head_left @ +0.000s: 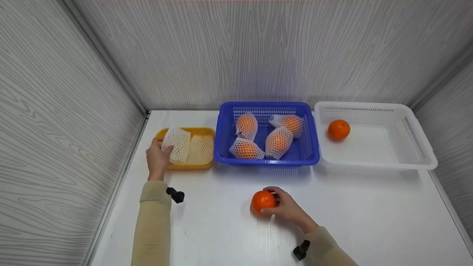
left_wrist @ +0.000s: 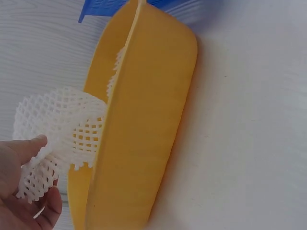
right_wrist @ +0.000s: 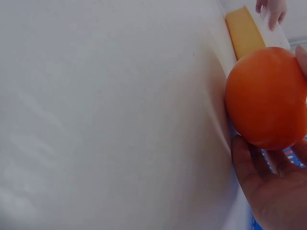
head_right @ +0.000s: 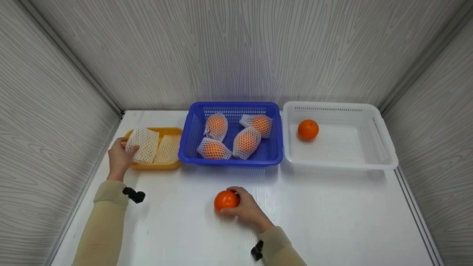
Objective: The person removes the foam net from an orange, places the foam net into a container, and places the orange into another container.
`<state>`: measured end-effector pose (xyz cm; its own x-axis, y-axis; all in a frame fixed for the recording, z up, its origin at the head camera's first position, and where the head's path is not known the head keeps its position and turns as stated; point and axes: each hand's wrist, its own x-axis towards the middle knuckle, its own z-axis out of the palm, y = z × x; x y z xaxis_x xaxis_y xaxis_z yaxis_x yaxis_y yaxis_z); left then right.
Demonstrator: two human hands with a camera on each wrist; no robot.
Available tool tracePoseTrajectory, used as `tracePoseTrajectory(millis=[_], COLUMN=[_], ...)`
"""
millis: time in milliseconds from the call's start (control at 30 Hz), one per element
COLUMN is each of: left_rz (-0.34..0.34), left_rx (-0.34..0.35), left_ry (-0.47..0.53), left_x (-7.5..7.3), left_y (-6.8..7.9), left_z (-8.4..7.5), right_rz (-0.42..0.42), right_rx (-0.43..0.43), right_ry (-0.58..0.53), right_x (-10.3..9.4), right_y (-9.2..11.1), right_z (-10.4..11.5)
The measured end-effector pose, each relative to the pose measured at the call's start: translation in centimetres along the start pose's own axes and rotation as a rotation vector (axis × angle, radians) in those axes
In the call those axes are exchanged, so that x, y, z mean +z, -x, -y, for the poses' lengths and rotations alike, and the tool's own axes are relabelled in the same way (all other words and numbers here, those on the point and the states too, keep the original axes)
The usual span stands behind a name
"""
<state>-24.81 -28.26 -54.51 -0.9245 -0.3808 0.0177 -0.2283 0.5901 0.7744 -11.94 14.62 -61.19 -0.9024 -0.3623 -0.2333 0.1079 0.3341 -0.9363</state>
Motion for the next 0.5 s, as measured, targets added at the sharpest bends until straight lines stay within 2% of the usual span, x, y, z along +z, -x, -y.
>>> tracePoseTrajectory(millis=[133, 333, 500], left_rz=[0.039, 0.058, 0.065], left_rx=[-0.017, 0.008, 0.025], left_ry=[-0.06, -0.185, -0.189], left_x=[0.0, 0.2, 0.6], left_y=[-0.5, -1.1, -1.2], left_z=[0.2, 0.3, 0.6], right_rz=[0.0, 0.002, -0.004], right_rx=[-0.014, -0.029, -0.028], right_ry=[0.008, 0.009, 0.007], right_x=[0.0, 0.1, 0.2], right_y=[0.0, 0.0, 0.1], right_z=[0.1, 0.2, 0.2])
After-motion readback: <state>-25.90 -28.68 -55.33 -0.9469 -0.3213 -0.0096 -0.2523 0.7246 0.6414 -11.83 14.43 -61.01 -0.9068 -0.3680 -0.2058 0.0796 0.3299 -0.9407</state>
